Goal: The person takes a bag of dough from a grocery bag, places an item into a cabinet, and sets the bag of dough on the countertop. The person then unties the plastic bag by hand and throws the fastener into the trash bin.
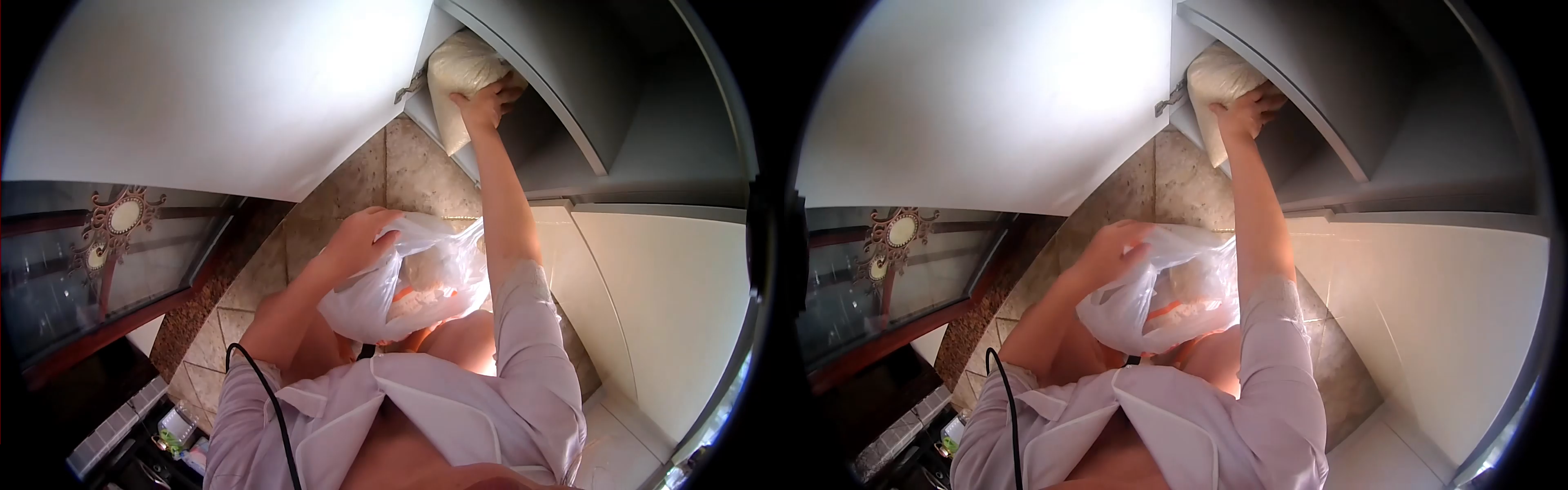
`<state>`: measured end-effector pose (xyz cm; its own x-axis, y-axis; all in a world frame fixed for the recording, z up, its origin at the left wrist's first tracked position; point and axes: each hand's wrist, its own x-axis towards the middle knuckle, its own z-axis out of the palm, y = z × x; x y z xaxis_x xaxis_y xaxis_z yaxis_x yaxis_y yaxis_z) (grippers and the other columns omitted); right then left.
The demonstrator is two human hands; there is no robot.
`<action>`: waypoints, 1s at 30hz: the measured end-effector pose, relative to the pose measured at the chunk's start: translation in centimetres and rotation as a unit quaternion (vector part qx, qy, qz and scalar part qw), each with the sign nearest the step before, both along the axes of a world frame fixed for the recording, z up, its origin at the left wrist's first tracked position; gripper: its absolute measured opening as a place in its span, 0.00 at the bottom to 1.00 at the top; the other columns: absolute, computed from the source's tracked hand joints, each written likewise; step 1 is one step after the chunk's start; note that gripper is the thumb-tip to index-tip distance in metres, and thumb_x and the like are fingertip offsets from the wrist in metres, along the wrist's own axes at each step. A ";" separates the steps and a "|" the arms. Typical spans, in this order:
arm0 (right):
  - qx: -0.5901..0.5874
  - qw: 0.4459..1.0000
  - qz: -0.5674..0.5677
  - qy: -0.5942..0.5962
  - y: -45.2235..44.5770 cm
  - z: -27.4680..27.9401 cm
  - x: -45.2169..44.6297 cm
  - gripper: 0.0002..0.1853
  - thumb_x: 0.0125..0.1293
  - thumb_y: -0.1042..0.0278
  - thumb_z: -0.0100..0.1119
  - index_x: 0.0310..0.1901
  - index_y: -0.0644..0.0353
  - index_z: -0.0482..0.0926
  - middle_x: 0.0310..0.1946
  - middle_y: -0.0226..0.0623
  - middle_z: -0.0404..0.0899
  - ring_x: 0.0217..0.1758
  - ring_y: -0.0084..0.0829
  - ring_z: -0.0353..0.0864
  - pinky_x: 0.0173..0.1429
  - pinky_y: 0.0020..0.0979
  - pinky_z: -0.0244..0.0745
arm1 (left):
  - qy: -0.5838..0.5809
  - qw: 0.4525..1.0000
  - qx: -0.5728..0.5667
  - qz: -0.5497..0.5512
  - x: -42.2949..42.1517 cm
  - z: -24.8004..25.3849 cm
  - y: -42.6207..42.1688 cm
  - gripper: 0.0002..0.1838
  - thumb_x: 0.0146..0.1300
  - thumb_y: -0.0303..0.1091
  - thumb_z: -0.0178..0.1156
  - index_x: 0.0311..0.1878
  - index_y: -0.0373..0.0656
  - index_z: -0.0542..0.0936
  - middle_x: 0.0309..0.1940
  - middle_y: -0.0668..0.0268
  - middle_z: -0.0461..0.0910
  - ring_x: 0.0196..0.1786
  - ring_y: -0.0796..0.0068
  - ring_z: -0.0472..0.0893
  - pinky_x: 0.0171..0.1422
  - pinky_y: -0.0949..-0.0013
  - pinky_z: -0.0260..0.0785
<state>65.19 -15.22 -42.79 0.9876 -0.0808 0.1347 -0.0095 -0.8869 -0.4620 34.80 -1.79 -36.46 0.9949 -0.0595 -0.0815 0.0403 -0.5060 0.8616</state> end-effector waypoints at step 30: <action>0.188 0.965 -0.166 0.069 3.5 -4.5 -5.9 0.68 0.40 0.54 0.77 0.70 0.57 0.29 0.62 0.66 0.51 0.65 0.60 0.58 0.66 0.45 0.63 | 0.005 0.999 0.038 -0.028 -3.4 4.1 2.9 0.22 0.58 0.33 0.62 0.56 0.40 0.75 0.52 0.51 0.74 0.53 0.53 0.75 0.58 0.60 0.68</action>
<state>59.34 -11.76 -47.29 0.9052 -0.4136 -0.0976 -0.3494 -0.5935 -0.7250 31.41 1.08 -32.39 0.9894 -0.1076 -0.0980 0.0192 -0.5708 0.8209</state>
